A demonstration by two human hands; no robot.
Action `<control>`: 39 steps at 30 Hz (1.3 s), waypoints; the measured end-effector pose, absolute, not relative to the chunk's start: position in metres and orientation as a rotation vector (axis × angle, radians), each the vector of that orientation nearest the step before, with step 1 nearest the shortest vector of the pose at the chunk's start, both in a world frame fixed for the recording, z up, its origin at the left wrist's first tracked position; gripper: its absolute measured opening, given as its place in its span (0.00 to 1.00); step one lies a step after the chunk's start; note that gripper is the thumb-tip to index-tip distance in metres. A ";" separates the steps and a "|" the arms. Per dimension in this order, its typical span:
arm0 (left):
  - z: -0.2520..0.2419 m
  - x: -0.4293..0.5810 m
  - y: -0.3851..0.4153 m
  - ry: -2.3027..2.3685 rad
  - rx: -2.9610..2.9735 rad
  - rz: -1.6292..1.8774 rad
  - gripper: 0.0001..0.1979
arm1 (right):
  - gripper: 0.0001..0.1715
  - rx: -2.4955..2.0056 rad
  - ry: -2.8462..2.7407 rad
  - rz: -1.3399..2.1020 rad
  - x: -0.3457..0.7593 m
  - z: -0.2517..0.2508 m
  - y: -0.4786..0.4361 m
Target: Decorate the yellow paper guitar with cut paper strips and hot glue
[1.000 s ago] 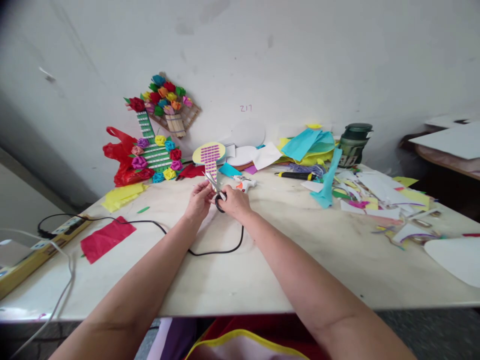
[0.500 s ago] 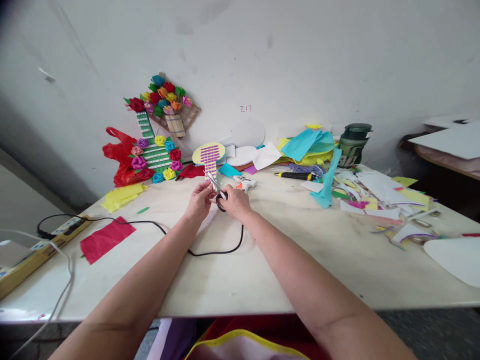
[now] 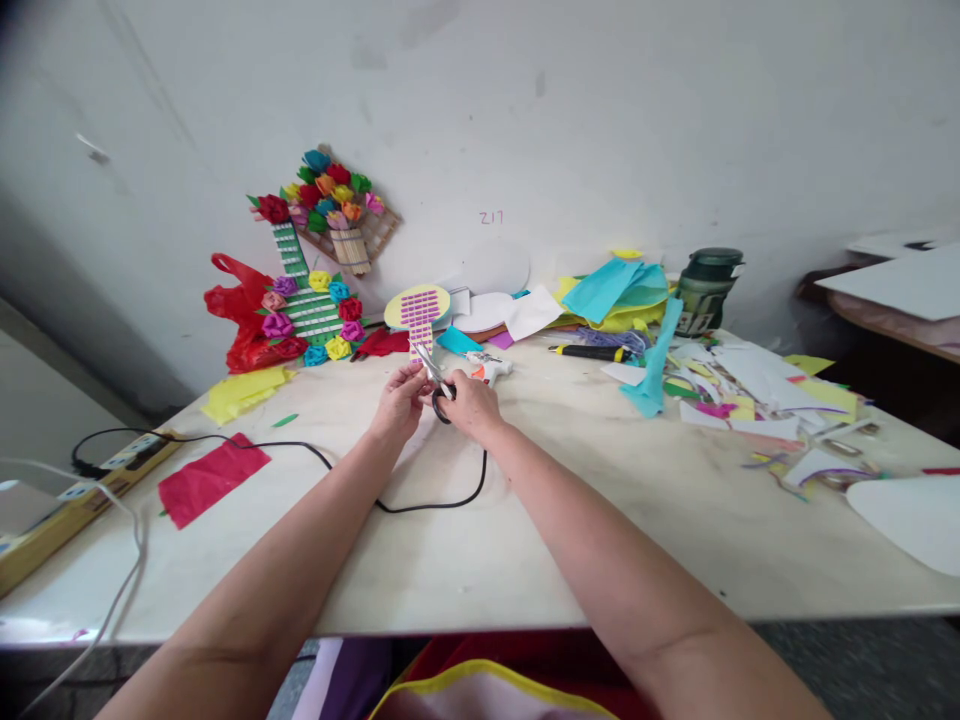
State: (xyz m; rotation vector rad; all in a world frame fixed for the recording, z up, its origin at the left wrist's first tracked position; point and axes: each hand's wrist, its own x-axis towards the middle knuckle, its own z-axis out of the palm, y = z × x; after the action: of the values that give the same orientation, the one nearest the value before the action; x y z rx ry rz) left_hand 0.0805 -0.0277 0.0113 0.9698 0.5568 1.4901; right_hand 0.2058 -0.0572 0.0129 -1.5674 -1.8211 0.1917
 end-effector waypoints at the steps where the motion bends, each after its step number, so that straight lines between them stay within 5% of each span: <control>1: 0.011 0.081 -0.028 0.557 0.971 1.491 0.14 | 0.20 -1.571 -1.821 0.189 0.206 0.013 -0.057; 24: 0.012 0.078 -0.025 0.552 0.977 1.459 0.16 | 0.14 -1.560 -1.930 0.120 0.204 0.015 -0.057; 39: 0.011 0.085 -0.030 0.597 0.991 1.441 0.14 | 0.20 -1.584 -1.875 0.186 0.210 0.017 -0.058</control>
State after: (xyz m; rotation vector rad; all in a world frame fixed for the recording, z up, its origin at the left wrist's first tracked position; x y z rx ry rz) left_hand 0.0850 -0.0298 0.0111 0.9913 0.5967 1.4406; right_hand 0.2095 -0.0575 0.0173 -1.5839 -1.8752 0.1855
